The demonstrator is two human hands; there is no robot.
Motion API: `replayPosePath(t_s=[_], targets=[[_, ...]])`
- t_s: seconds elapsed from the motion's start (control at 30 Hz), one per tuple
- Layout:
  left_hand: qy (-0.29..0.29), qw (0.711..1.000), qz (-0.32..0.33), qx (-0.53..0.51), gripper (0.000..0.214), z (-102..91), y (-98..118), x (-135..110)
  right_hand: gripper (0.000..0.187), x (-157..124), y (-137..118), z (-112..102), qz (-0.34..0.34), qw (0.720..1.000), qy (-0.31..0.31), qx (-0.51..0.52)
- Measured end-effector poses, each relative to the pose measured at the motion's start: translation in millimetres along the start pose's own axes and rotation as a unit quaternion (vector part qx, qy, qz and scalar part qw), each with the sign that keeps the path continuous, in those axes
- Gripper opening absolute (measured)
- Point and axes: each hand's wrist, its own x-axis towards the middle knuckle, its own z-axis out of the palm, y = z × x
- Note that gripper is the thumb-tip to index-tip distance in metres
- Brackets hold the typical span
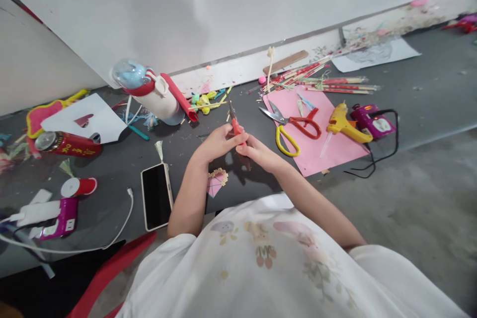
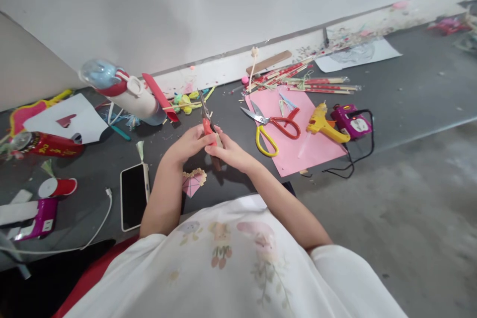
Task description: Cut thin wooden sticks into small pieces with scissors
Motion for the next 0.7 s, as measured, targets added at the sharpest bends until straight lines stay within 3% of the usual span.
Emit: replayPosePath(t_s=[0.1,0.23,0.4,0.57,0.7], targets=[[0.003,0.999,-0.017,-0.044,0.056,0.4,-2.9,3.2,0.046,10.0,-2.9,-3.0,-0.001,1.0,-0.002,-0.015],[0.045,0.996,-0.02,-0.073,0.053,-2.1,-6.0,7.5,0.043,24.2,-6.5,-7.8,0.0,0.999,-0.044,-0.016],[0.114,0.985,-0.052,-0.114,0.064,-3.9,-15.7,14.3,0.039,43.9,-9.5,-12.6,-0.004,0.997,-0.08,0.006],[0.134,0.977,-0.055,-0.155,0.074,-5.7,-19.9,17.8,0.047,59.1,-8.5,-16.9,0.0,0.99,-0.134,0.032],[0.131,0.973,-0.06,-0.182,0.07,-7.1,-16.7,17.2,0.056,63.1,-4.0,-19.0,0.004,0.995,-0.103,0.013]])
